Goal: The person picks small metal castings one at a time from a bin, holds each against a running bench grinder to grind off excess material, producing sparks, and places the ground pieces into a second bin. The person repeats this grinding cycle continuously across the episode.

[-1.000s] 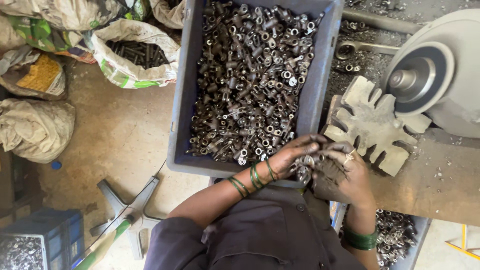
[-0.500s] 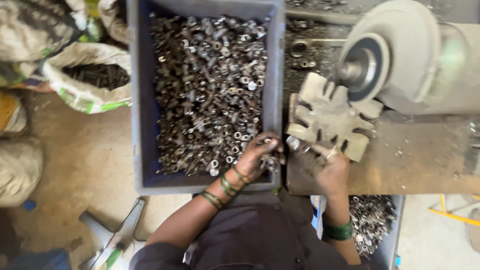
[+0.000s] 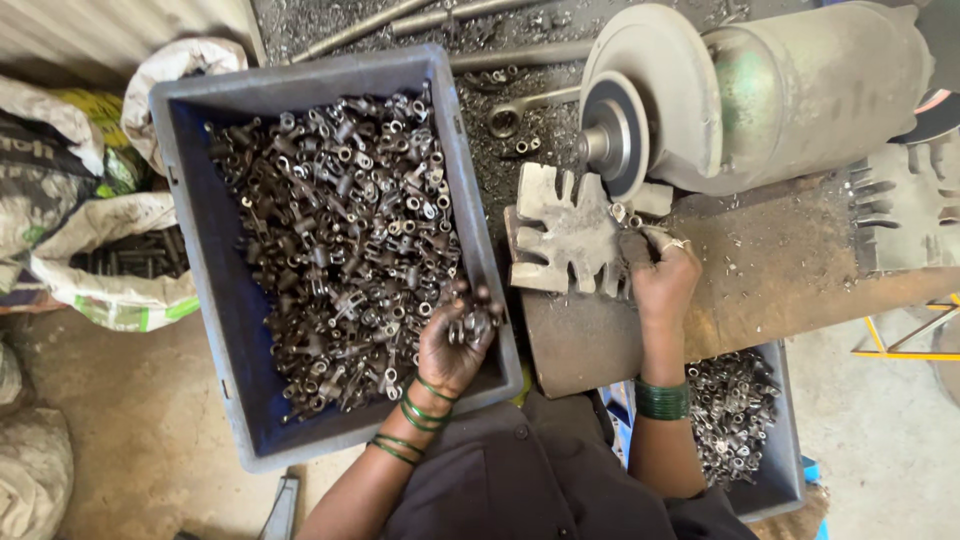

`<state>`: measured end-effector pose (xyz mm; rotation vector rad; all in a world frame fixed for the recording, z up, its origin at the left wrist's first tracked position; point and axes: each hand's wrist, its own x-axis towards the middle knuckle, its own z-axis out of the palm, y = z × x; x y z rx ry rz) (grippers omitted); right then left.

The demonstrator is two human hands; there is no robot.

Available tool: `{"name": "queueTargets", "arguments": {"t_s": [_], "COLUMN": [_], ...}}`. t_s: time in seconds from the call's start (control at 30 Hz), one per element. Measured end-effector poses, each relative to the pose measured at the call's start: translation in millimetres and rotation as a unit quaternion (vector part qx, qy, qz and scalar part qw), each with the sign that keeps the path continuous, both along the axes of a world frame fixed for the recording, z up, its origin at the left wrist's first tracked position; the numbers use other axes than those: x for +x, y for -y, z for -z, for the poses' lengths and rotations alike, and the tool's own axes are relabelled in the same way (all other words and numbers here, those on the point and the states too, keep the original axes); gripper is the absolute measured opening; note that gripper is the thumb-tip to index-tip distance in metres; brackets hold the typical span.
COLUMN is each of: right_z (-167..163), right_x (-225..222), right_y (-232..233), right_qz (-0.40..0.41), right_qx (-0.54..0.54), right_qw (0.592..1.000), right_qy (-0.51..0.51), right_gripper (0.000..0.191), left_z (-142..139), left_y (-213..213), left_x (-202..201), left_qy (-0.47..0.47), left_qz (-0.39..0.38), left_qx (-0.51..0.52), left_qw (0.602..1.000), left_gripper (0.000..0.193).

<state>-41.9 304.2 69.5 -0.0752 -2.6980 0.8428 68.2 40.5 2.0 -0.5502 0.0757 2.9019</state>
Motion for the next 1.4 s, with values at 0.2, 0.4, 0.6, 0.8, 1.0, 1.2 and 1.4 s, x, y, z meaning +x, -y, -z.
{"name": "queueTargets", "arguments": {"t_s": [0.2,0.4,0.6,0.8,1.0,1.2,1.4], "right_z": [4.1,8.4,1.0,-3.7,1.1,8.6,16.6], "right_x": [-9.7,-14.3,-13.7,-16.0,-22.0,-18.1,2.7], "right_y": [-2.1,-2.9,2.0,6.4,4.9,1.3,0.4], "right_qz": [-0.003,-0.011,-0.013,0.0,0.012,0.035,-0.094], "right_qx": [0.017,0.006,0.007,0.013,0.013,-0.115,0.168], "right_qw": [0.999,0.999,0.999,1.0,1.0,0.993,0.946], "right_qy": [-0.033,-0.041,-0.039,-0.027,-0.025,0.015,-0.262], "right_gripper": [0.026,0.023,0.021,0.019,0.021,0.023,0.022], "left_z": [8.7,-1.1,-0.5,-2.5,-7.8,0.2,8.3], "left_y": [0.8,2.8,-0.4,-2.7,-2.7,0.1,1.7], "left_x": [4.4,2.0,6.3,5.7,-1.2,-3.7,-5.5], "left_qy": [-0.001,-0.021,-0.005,-0.058,-0.091,-0.082,-0.073], "left_qz": [0.002,0.008,0.037,0.032,0.041,0.041,0.044], "left_qx": [0.014,0.058,0.01,-0.038,-0.067,-0.093,-0.065], "left_qw": [1.0,0.998,0.999,0.997,0.993,0.991,0.994], "left_gripper": [0.019,0.026,0.041,0.061,0.073,0.07,0.064]}}
